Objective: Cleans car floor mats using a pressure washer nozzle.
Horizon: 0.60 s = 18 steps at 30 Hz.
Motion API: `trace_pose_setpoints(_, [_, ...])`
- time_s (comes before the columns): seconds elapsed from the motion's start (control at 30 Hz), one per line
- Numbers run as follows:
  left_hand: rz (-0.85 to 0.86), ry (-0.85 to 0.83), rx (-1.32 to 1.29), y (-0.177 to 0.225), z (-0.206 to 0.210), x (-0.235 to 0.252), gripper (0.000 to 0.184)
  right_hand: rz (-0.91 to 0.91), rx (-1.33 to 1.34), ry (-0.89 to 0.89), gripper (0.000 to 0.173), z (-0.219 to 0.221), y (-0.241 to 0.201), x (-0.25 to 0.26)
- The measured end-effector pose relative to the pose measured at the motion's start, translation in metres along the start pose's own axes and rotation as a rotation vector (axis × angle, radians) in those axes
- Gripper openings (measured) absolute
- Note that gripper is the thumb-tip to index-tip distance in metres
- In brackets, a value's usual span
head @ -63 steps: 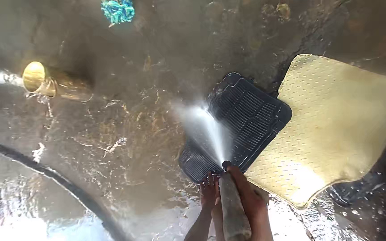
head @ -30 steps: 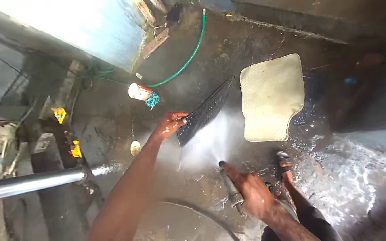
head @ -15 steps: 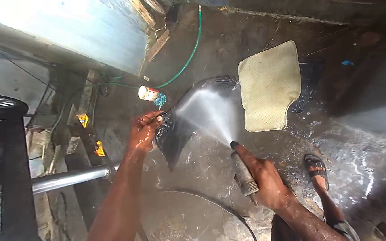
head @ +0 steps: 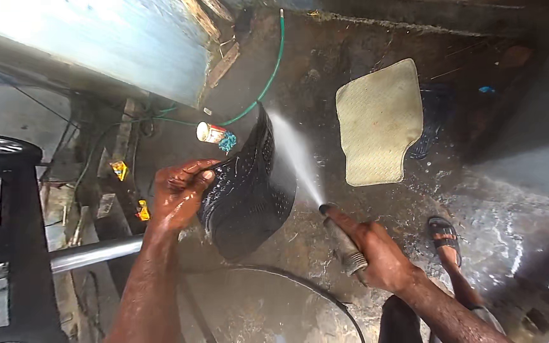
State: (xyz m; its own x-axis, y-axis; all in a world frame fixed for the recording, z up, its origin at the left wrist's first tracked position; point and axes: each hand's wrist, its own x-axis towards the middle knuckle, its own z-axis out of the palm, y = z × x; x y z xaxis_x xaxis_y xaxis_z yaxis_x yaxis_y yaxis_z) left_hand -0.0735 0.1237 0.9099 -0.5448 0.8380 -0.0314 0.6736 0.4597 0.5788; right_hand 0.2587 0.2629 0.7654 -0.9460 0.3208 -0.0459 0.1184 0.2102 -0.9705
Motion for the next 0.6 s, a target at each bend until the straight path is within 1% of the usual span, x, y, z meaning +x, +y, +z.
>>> trace_pose_setpoints(0.03, [0.007, 0.001, 0.029, 0.001, 0.001, -0.003, 0.027, -0.057, 0.011, 0.096, 0.083, 0.001, -0.002, -0.002])
trace_pose_setpoints(0.07, [0.007, 0.008, 0.050, 0.000, 0.002, -0.006, 0.027, -0.071, 0.020, 0.100, 0.083, 0.003, -0.004, -0.006])
trace_pose_setpoints(0.1, [-0.009, 0.025, 0.063, 0.000, 0.002, -0.009, 0.027, -0.043, 0.011, 0.013, 0.081, 0.008, -0.005, -0.009])
trace_pose_setpoints(0.17, [-0.095, 0.085, 0.055, -0.005, 0.001, -0.018, 0.027, 0.106, -0.060, -0.313, 0.077, 0.020, -0.002, -0.010])
trace_pose_setpoints(0.2, [-0.144, 0.114, 0.042, -0.007, 0.000, -0.026, 0.027, 0.155, -0.092, -0.416, 0.073, 0.026, -0.001, -0.009])
trace_pose_setpoints(0.23, [-0.190, 0.140, 0.033, -0.006, 0.003, -0.033, 0.026, 0.170, -0.114, -0.446, 0.073, 0.028, -0.004, -0.009])
trace_pose_setpoints(0.27, [-0.222, 0.156, 0.028, -0.006, 0.008, -0.041, 0.025, 0.152, -0.138, -0.399, 0.073, 0.028, -0.011, -0.011])
trace_pose_setpoints(0.3, [-0.246, 0.152, 0.026, -0.006, 0.015, -0.051, 0.025, 0.087, -0.160, -0.274, 0.075, 0.029, -0.019, -0.016])
trace_pose_setpoints(0.33, [-0.254, 0.141, 0.026, -0.008, 0.021, -0.061, 0.025, -0.010, -0.176, -0.118, 0.076, 0.033, -0.027, -0.021])
trace_pose_setpoints(0.37, [-0.250, 0.142, 0.023, -0.012, 0.027, -0.066, 0.025, -0.107, -0.181, -0.008, 0.076, 0.040, -0.035, -0.023])
trace_pose_setpoints(0.4, [-0.243, 0.158, 0.013, -0.017, 0.031, -0.068, 0.025, -0.165, -0.173, 0.001, 0.074, 0.047, -0.042, -0.024])
trace_pose_setpoints(0.43, [-0.247, 0.179, -0.009, -0.023, 0.031, -0.067, 0.025, -0.178, -0.174, -0.086, 0.072, 0.056, -0.047, -0.025])
trace_pose_setpoints(0.47, [-0.262, 0.194, -0.030, -0.027, 0.026, -0.065, 0.024, -0.132, -0.181, -0.239, 0.073, 0.067, -0.049, -0.024])
trace_pose_setpoints(0.5, [-0.283, 0.198, -0.036, -0.029, 0.014, -0.062, 0.025, -0.042, -0.198, -0.412, 0.076, 0.076, -0.047, -0.019])
trace_pose_setpoints(0.53, [-0.290, 0.200, -0.018, -0.031, -0.003, -0.059, 0.025, 0.061, -0.218, -0.551, 0.081, 0.084, -0.039, -0.012])
trace_pose_setpoints(0.57, [-0.268, 0.196, 0.030, -0.033, -0.027, -0.057, 0.026, 0.153, -0.239, -0.628, 0.085, 0.093, -0.027, -0.007])
trace_pose_setpoints(0.6, [-0.231, 0.192, 0.098, -0.035, -0.057, -0.056, 0.027, 0.222, -0.257, -0.659, 0.084, 0.103, -0.012, -0.006])
